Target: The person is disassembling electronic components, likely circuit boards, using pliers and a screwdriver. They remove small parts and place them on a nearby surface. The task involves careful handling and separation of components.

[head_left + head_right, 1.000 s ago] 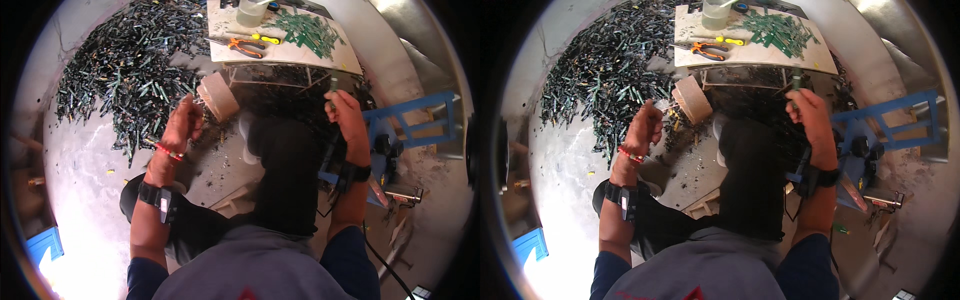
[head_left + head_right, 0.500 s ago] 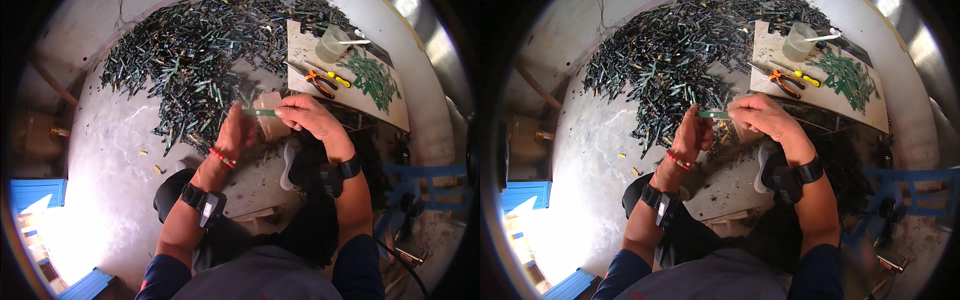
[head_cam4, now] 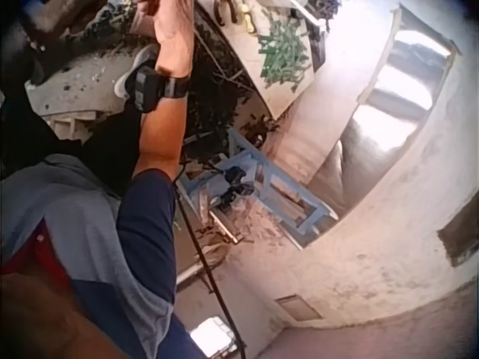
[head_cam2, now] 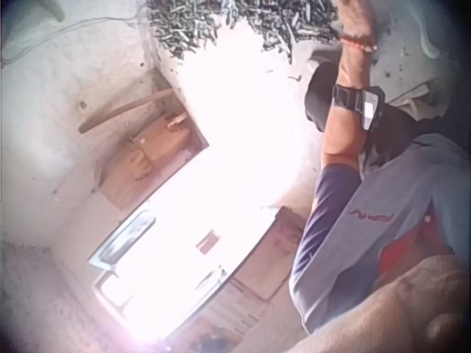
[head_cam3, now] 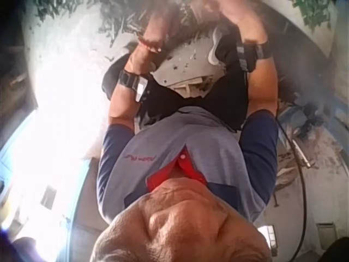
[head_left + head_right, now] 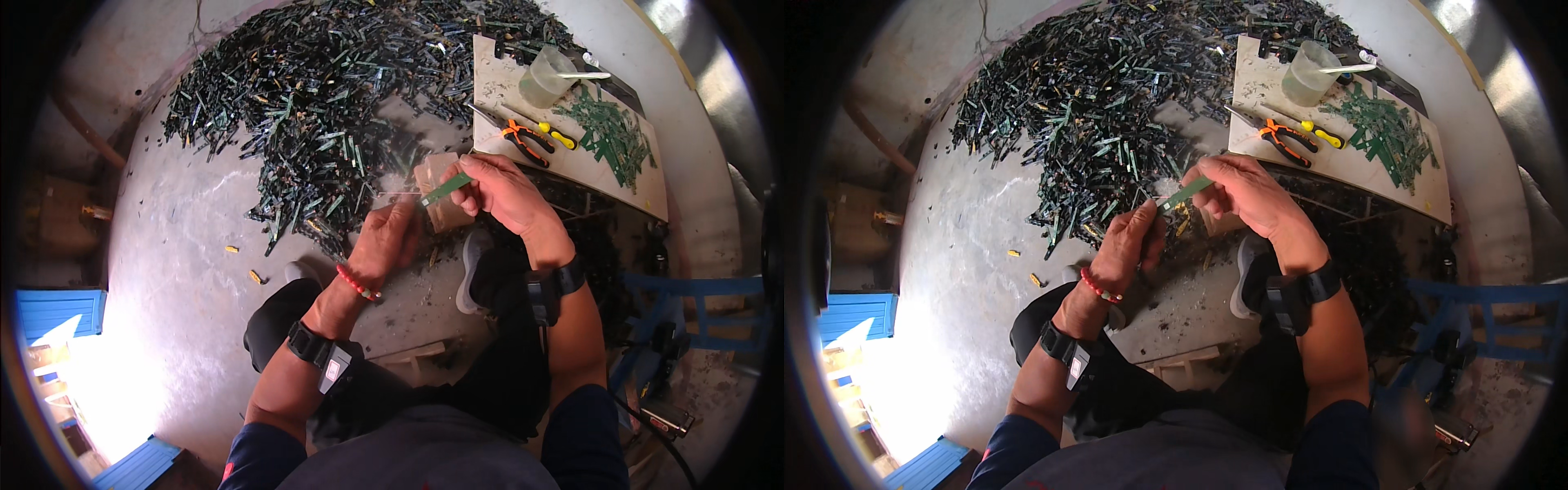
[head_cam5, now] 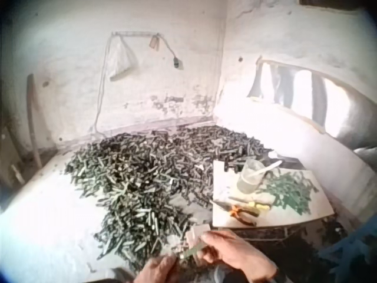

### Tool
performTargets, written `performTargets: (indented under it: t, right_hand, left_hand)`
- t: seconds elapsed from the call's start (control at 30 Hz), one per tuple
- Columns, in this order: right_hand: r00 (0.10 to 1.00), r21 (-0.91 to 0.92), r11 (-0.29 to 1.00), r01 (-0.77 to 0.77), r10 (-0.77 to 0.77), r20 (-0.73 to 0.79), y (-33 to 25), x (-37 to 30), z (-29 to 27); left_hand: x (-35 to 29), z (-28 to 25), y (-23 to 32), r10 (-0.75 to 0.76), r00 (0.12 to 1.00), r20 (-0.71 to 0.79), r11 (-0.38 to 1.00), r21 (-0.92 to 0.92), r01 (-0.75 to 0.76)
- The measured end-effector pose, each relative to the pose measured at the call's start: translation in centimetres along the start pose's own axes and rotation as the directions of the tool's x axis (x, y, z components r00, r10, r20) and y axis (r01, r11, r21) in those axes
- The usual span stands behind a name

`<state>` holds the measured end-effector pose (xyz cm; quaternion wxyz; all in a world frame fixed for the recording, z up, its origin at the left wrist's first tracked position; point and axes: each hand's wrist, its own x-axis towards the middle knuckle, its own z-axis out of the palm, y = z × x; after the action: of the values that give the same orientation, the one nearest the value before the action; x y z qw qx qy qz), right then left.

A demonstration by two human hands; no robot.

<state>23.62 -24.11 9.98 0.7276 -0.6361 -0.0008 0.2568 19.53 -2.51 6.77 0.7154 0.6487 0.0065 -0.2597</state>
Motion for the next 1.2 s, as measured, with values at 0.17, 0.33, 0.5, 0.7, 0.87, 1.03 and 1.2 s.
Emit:
performTargets:
  t: [0.17,0.33,0.5,0.7,0.87,1.03,1.2]
  right_hand:
    - [0.999,0.176,0.984,-0.008,-0.001,0.05,-0.1,0.0,-0.3]
    - [0.999,0.213,0.977,0.011,-0.017,0.027,-0.1,0.2,-0.6]
    - [0.998,0.263,0.965,0.019,-0.035,0.057,0.1,0.1,-1.3]
    - [0.999,0.22,0.975,0.036,-0.044,0.031,0.0,-0.3,-1.3]
    - [0.999,0.175,0.984,0.046,-0.043,-0.018,-0.2,-0.6,-1.0]
    - [0.999,0.128,0.991,0.035,-0.034,-0.007,0.2,-0.5,-1.6]
    - [0.999,0.083,0.996,0.033,-0.032,-0.015,0.4,-0.5,-1.4]
  left_hand:
    - [0.2,0.7,0.4,-0.062,0.996,-0.057,0.996,-0.074,0.058]
    - [0.4,0.8,0.2,-0.03,0.999,-0.033,0.999,-0.023,0.029]
    - [0.1,1.2,0.6,-0.043,0.999,-0.028,0.999,-0.004,0.043]
    - [0.0,1.7,0.9,-0.046,0.999,0.025,0.999,-0.014,0.047]
    - [-0.2,2.0,1.1,-0.046,0.997,0.059,0.997,-0.055,0.05]
    - [-0.2,2.1,1.0,-0.032,0.996,0.089,0.997,-0.067,0.037]
    - [-0.5,2.3,1.2,-0.009,0.995,0.098,0.999,-0.041,0.013]
